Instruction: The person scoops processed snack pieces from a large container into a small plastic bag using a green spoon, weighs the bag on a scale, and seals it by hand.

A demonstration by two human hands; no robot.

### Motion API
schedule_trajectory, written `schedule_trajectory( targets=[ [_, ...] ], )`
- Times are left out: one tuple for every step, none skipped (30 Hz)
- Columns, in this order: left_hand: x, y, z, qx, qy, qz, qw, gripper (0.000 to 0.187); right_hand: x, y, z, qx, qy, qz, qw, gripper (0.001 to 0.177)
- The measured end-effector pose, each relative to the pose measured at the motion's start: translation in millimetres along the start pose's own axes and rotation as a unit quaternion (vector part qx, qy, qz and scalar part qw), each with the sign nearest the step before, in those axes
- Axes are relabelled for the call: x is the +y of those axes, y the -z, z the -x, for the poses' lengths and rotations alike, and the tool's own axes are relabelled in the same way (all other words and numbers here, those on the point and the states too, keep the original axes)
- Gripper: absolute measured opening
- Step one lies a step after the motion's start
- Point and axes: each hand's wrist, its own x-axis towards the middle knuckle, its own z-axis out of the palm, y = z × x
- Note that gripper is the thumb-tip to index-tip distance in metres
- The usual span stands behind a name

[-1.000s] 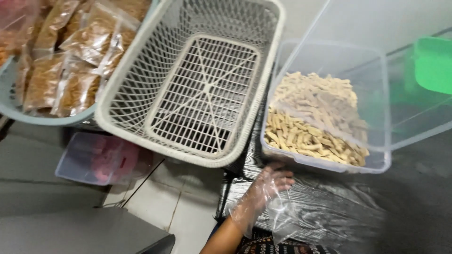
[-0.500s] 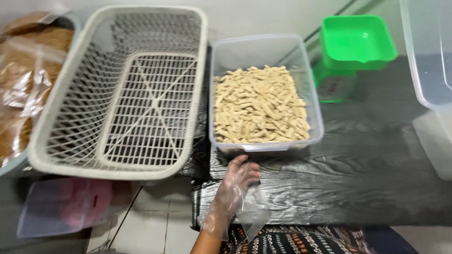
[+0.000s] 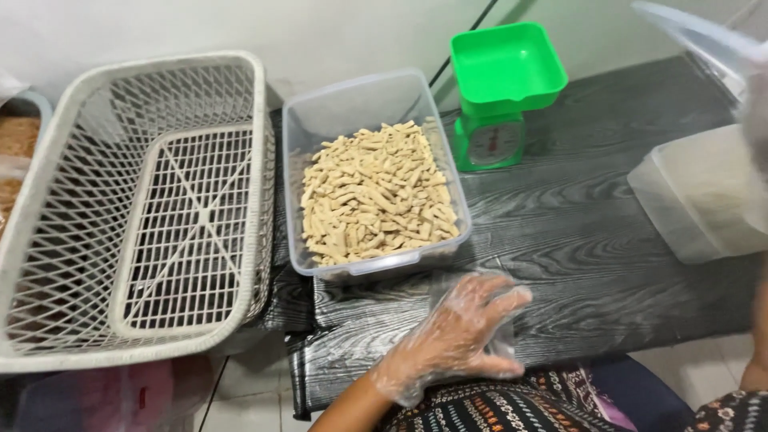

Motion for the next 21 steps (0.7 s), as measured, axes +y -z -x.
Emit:
schedule_trajectory(
  targets=[
    [-11.5, -13.4, -2.8, -0.002, -0.003, 0.002, 1.000, 0.083, -68.8, -16.4, 27.3, 0.002, -0.002, 0.003, 1.000, 0.042],
    [-23.4, -27.0, -5.8, -0.009, -0.005, -0.034, 0.999, 0.087, -161.4, -27.8, 19.7, 0.061, 0.147, 0.419, 0.894, 0.025],
    [-35.1, -40.8, -8.8, -0.015, -0.007, -0.070, 0.997, 0.092, -277.2, -22.8, -10.5, 0.104, 0.268, 0.745, 0.601, 0.008],
    [-40.0, -50.2, -12.4, -0.017, -0.013, -0.069, 0.997, 0.092, -255.5, -26.3, -11.3, 0.105, 0.265, 0.749, 0.599, 0.008],
    [-45.1, -59.7, -16.0, -0.034, -0.007, -0.068, 0.997, 0.093, -233.5, -29.6, -12.3, 0.049, 0.293, 0.689, 0.660, 0.011],
    [-48.2, -69.8, -16.9, -0.053, 0.001, -0.064, 0.997, 0.095, -211.4, -34.5, -10.3, -0.010, 0.318, 0.620, 0.717, 0.027],
    [-51.1, -78.9, -19.7, -0.056, 0.000, -0.061, 0.997, 0.095, -231.2, -44.5, -13.0, -0.012, 0.314, 0.622, 0.717, 0.027],
    [-54.3, -87.6, -22.2, -0.056, 0.000, -0.073, 0.996, 0.099, -251.1, -54.9, -16.1, -0.096, 0.303, 0.673, 0.667, 0.025],
    [-57.2, -96.2, -24.5, -0.056, 0.000, -0.085, 0.995, 0.102, -271.1, -65.4, -19.5, -0.179, 0.289, 0.716, 0.610, 0.025],
    [-58.1, -100.3, -28.6, -0.059, -0.002, -0.084, 0.995, 0.102, -255.7, -77.4, -16.6, -0.180, 0.285, 0.717, 0.610, 0.025],
    [-58.8, -104.2, -32.4, -0.062, 0.012, -0.102, 0.993, 0.106, -240.7, -89.5, -13.7, -0.173, 0.289, 0.707, 0.622, 0.033],
    [-60.2, -107.4, -36.9, -0.062, 0.027, -0.121, 0.990, 0.109, -225.4, -102.5, -13.1, -0.164, 0.296, 0.696, 0.634, 0.042],
    [-52.4, -101.2, -44.8, -0.063, 0.026, -0.122, 0.990, 0.109, -205.0, -118.2, -8.2, -0.163, 0.294, 0.696, 0.634, 0.042],
    [-45.2, -94.3, -52.6, -0.102, 0.071, -0.134, 0.983, 0.106, -184.7, -134.6, -4.3, -0.146, 0.276, 0.675, 0.668, 0.030],
    [-37.8, -87.3, -60.4, -0.140, 0.117, -0.145, 0.972, 0.104, -164.5, -151.2, -0.6, -0.128, 0.257, 0.653, 0.701, 0.023],
    [-43.5, -93.3, -60.1, -0.141, 0.117, -0.147, 0.972, 0.104, -149.4, -165.3, -0.6, -0.126, 0.257, 0.653, 0.702, 0.023],
    [-49.4, -99.2, -59.7, -0.152, 0.119, -0.154, 0.969, 0.107, -134.4, -179.6, -0.9, -0.107, 0.262, 0.636, 0.718, 0.022],
    [-55.9, -104.9, -59.6, -0.164, 0.121, -0.161, 0.966, 0.109, -119.2, -194.2, -1.8, -0.088, 0.267, 0.618, 0.734, 0.020],
    [-60.0, -110.2, -56.2, -0.164, 0.120, -0.164, 0.965, 0.109, -113.7, -205.6, -1.7, -0.086, 0.267, 0.618, 0.734, 0.020],
    [-63.9, -115.3, -53.1, -0.164, 0.117, -0.160, 0.966, 0.110, -108.4, -216.6, -1.9, -0.064, 0.231, 0.613, 0.752, 0.015],
    [-68.0, -120.3, -50.0, -0.164, 0.113, -0.157, 0.967, 0.110, -103.0, -227.8, -2.3, -0.042, 0.195, 0.607, 0.769, 0.013]
  ],
)
